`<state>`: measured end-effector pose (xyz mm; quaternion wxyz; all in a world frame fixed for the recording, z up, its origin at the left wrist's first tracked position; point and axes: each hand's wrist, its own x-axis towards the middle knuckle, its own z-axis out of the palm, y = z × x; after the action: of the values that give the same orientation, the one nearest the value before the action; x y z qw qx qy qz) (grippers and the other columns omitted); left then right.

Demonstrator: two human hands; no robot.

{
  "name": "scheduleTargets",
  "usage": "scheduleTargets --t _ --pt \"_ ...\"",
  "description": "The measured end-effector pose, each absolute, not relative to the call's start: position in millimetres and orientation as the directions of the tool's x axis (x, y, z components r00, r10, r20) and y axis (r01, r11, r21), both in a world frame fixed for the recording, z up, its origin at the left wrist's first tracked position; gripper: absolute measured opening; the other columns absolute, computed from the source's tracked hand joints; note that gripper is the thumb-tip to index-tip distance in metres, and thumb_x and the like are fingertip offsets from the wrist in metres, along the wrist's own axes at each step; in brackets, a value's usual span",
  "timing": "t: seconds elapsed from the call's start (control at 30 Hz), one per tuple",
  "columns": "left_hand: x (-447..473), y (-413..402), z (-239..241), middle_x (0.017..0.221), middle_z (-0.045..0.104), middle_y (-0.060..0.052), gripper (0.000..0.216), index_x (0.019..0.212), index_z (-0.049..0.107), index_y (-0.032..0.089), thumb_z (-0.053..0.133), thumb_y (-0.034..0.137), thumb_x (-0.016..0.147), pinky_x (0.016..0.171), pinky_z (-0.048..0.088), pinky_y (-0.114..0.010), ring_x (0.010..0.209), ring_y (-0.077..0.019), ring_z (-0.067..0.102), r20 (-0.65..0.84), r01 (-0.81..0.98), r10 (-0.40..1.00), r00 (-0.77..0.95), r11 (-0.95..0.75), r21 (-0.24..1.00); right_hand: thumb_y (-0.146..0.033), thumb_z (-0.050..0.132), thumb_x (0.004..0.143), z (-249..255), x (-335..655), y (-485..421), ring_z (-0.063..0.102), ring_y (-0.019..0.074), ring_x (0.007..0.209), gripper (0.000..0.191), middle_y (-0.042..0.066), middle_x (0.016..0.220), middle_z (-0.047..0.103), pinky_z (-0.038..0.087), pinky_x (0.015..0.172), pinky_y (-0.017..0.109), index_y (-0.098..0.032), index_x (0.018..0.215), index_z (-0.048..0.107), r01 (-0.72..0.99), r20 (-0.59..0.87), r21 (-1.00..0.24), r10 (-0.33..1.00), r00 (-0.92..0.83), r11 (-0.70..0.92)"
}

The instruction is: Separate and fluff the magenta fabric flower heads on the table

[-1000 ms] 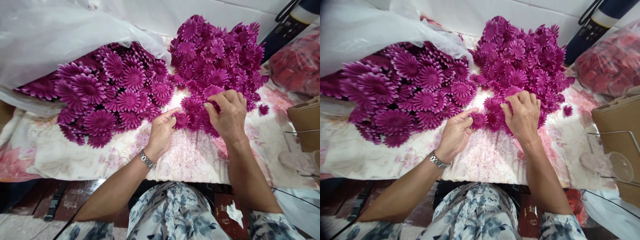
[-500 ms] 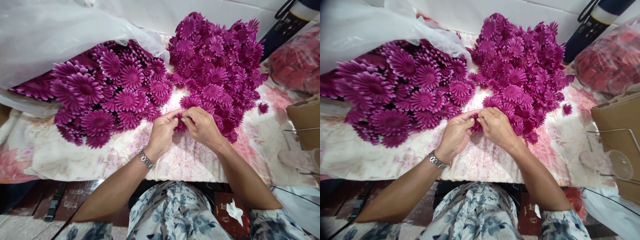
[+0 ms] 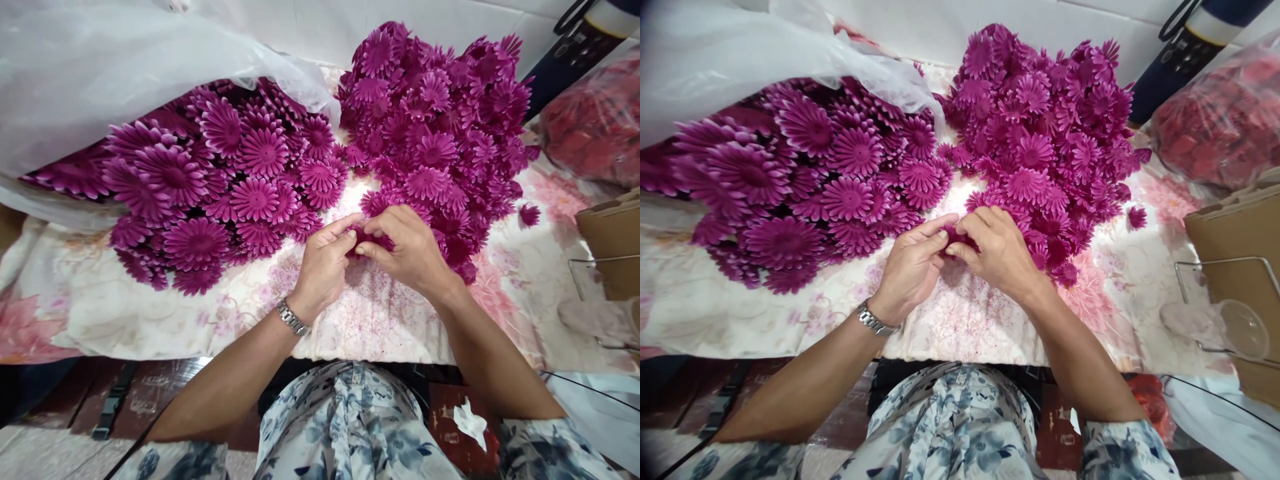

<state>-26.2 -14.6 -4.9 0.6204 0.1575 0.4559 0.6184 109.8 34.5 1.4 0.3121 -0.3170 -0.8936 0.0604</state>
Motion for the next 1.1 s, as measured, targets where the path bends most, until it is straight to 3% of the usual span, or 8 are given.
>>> scheduleTargets --t 0.17,0.33,0.53,0.67,0.73,0.87,0.97,1.1 --pt "-24.8 -16.0 -8.3 0.071 0.067 -0.001 0.026 0.085 0.074 0.016 0.059 0.004 0.067 0.050 0.036 -0.017 0.056 -0.0053 0.048 -0.354 -0.604 0.926 -0.132 0.208 0.769 -0.018 0.054 0.085 -8.8 103.6 31.5 0.053 0.0142 0.066 0.011 0.000 0.069 0.058 0.045 0.068 0.030 -0.020 0.074 0.052 0.500 0.503 -0.378 0.626 -0.596 0.779" --pt "-23.4 -13.7 -11.2 0.075 0.070 -0.001 0.022 0.078 0.074 0.016 0.060 0.003 0.066 0.070 0.044 -0.019 0.071 -0.0081 0.058 -0.290 -0.606 0.942 -0.167 0.134 0.784 -0.016 0.049 0.087 -5.7 102.4 29.6 0.054 0.0136 0.065 0.012 0.001 0.067 0.059 0.045 0.064 0.027 -0.019 0.076 0.053 0.478 0.560 -0.348 0.588 -0.584 0.806" --pt "-28.6 -14.9 -8.5 0.059 0.060 0.001 0.023 0.081 0.074 0.017 0.060 0.005 0.067 0.043 0.030 -0.017 0.048 -0.0041 0.043 -0.365 -0.557 0.901 -0.235 0.183 0.810 -0.020 0.048 0.088 2.8 123.6 42.8 0.051 0.0154 0.066 0.014 0.002 0.067 0.056 0.041 0.064 0.031 -0.020 0.076 0.055 0.702 0.688 -0.195 0.605 -0.400 0.685" --pt "-29.4 -15.3 -6.0 0.068 0.063 0.000 0.023 0.082 0.074 0.017 0.061 0.006 0.067 0.040 0.026 -0.016 0.050 -0.0039 0.044 -0.383 -0.554 0.893 -0.238 0.199 0.808 -0.037 0.054 0.086 8.8 141.1 53.9 0.053 0.0230 0.085 0.018 0.008 0.085 0.060 0.038 0.077 0.040 -0.020 0.083 0.060 0.852 0.694 -0.116 0.655 -0.298 0.510" --pt "-28.4 -14.9 -6.1 0.071 0.065 0.000 0.022 0.083 0.074 0.017 0.062 0.007 0.067 0.041 0.028 -0.016 0.050 -0.0034 0.044 -0.381 -0.557 0.895 -0.233 0.198 0.806 -0.040 0.057 0.084 9.6 137.3 51.6 0.053 0.0237 0.089 0.021 0.008 0.088 0.060 0.039 0.079 0.040 -0.020 0.088 0.061 0.808 0.694 -0.141 0.639 -0.331 0.572" --pt "-26.6 -14.4 -7.1 0.072 0.066 -0.001 0.021 0.084 0.073 0.015 0.061 0.007 0.069 0.055 0.041 -0.019 0.061 -0.0070 0.053 -0.349 -0.603 0.916 -0.197 0.167 0.780 -0.033 0.060 0.083 2.0 113.5 37.3 0.053 0.0169 0.074 0.014 0.003 0.075 0.061 0.042 0.071 0.033 -0.019 0.079 0.058 0.562 0.563 -0.272 0.603 -0.565 0.781" --pt "-26.0 -15.1 -6.8 0.074 0.068 -0.003 0.023 0.087 0.073 0.014 0.060 0.007 0.070 0.060 0.044 -0.021 0.068 -0.0100 0.058 -0.359 -0.608 0.921 -0.155 0.198 0.769 -0.024 0.058 0.084 -6.0 102.8 31.0 0.054 0.0149 0.068 0.011 0.002 0.071 0.061 0.044 0.068 0.030 -0.019 0.075 0.055 0.493 0.473 -0.382 0.623 -0.623 0.782" --pt "-25.6 -16.1 -6.7 0.072 0.068 -0.001 0.025 0.088 0.072 0.014 0.060 0.005 0.069 0.059 0.042 -0.017 0.065 -0.0070 0.056 -0.368 -0.622 0.920 -0.137 0.209 0.754 -0.022 0.050 0.088 -8.9 103.1 30.7 0.055 0.0155 0.066 0.015 0.004 0.069 0.062 0.044 0.066 0.029 -0.018 0.075 0.057 0.506 0.502 -0.354 0.617 -0.606 0.786"
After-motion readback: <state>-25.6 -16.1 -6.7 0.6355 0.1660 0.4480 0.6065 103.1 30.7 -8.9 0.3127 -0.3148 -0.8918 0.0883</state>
